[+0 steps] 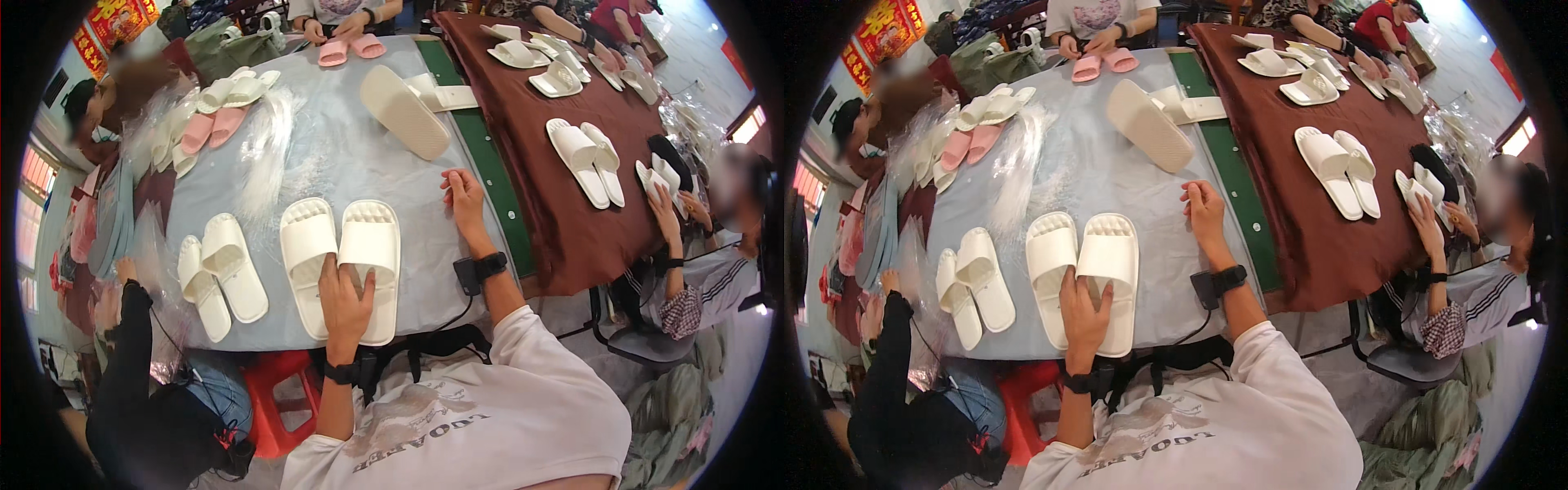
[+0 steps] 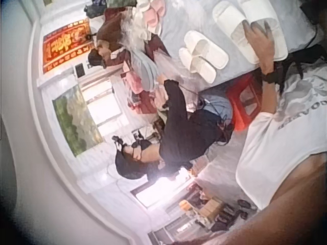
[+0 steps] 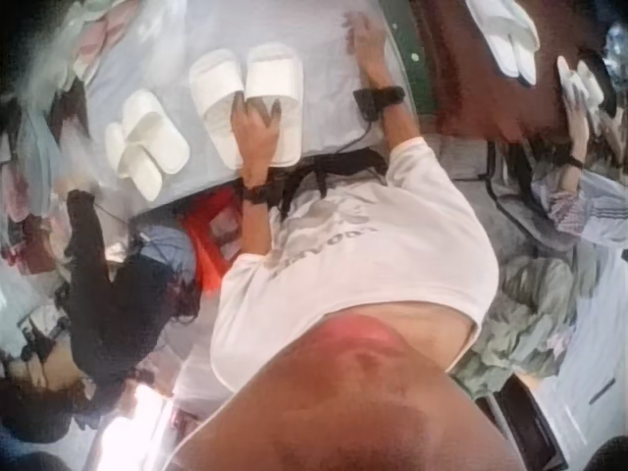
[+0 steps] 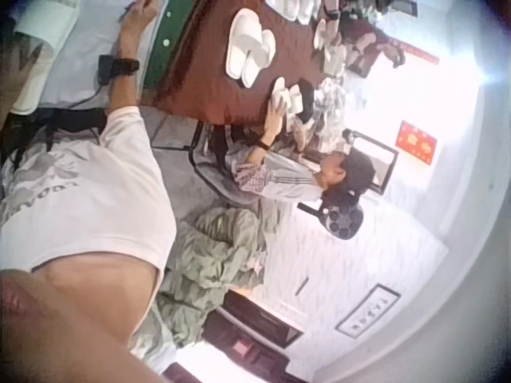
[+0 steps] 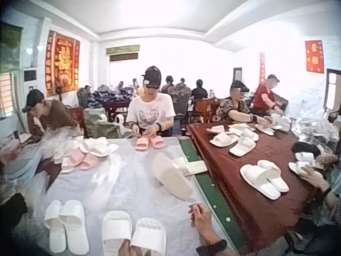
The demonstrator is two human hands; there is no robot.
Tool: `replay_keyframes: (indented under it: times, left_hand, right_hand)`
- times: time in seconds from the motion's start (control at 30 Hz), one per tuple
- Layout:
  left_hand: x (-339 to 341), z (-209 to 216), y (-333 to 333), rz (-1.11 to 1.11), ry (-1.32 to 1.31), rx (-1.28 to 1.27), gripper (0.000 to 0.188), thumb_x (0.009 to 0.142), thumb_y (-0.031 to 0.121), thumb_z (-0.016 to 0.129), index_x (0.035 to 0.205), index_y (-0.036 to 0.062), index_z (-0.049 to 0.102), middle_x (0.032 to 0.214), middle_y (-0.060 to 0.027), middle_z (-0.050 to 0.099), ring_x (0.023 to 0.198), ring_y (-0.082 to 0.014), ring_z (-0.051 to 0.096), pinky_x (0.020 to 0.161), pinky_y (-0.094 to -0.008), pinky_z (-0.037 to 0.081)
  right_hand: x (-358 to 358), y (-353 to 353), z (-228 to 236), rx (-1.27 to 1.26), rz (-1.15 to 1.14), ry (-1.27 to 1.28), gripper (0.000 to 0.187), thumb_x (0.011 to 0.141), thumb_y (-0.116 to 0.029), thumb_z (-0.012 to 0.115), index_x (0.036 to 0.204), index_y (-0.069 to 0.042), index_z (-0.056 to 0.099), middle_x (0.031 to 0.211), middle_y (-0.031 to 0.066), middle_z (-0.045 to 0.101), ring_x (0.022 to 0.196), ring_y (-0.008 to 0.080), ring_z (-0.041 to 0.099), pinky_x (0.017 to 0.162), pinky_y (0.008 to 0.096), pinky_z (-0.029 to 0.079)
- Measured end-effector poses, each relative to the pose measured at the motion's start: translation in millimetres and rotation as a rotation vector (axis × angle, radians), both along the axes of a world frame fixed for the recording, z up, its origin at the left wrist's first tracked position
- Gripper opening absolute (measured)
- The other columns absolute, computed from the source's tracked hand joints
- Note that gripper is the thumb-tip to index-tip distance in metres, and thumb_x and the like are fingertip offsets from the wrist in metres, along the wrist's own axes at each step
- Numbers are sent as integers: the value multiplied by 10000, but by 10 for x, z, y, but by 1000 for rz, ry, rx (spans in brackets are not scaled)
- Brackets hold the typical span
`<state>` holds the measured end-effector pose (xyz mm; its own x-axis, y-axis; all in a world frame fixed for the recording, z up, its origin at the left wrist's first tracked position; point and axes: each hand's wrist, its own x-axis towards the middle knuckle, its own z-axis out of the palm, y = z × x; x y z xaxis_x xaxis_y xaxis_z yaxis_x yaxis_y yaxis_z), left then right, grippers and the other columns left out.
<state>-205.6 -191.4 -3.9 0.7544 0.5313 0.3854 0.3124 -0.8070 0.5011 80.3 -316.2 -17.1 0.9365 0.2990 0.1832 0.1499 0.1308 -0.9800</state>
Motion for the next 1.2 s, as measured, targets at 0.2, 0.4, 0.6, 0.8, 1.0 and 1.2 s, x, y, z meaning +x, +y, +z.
replay_keyframes:
  times: [0.2, 0.4, 0.6, 0.8, 1.0, 1.2]
  left_hand:
    - [-63, -7, 5, 21, -149, -70, 399, 956, 202, 720, 1180, -88, 562, 1437, -342, 459, 1293, -504, 469, 1093, -542, 386]
    - [-262, 179, 21, 99, -258, -211, 417, 939, 140, 727, 1244, -85, 551, 1466, -327, 442, 1332, -499, 453, 1115, -526, 376]
    - [-545, 413, 546, 276, -417, -146, 554, 936, 142, 733, 1397, -58, 500, 1486, -297, 449, 1379, -462, 444, 1125, -492, 383]
    - [-1049, 561, 1368, 580, -262, -32, 569, 954, 224, 726, 1380, -76, 496, 1466, -317, 472, 1405, -468, 421, 1150, -484, 368]
    - [-1236, 238, 2054, 635, -105, 71, 573, 966, 257, 706, 1360, -96, 487, 1483, -328, 437, 1379, -481, 428, 1147, -500, 358]
    - [-1218, 298, 2041, 525, 58, 51, 455, 950, 237, 711, 1258, -75, 588, 1461, -333, 437, 1367, -496, 427, 1140, -495, 358]
  right_hand:
    - [-16, -2, 21, 9, 31, 16, 244, 1059, -203, 542, 1010, -20, 697, 798, 20, 665, 578, 42, 548, 523, 205, 437]
    - [10, 12, -24, 13, 26, -1, 245, 1059, -205, 546, 1020, -23, 705, 793, 18, 671, 583, 39, 552, 520, 206, 435]
    - [24, -27, -22, -54, 16, -32, 245, 1058, -200, 554, 1016, -15, 709, 789, 21, 682, 584, 36, 545, 528, 205, 426]
    - [-8, 47, -12, -9, 83, -13, 246, 1055, -193, 554, 1003, -8, 707, 783, 26, 684, 591, 47, 549, 544, 213, 436]
    - [-4, 33, -36, -16, 69, -29, 245, 1054, -190, 553, 995, -7, 705, 787, 35, 687, 607, 54, 557, 550, 222, 445]
    - [80, -205, 36, 30, 93, 29, 225, 1055, -187, 548, 1059, -13, 692, 850, 43, 695, 616, 62, 570, 550, 221, 450]
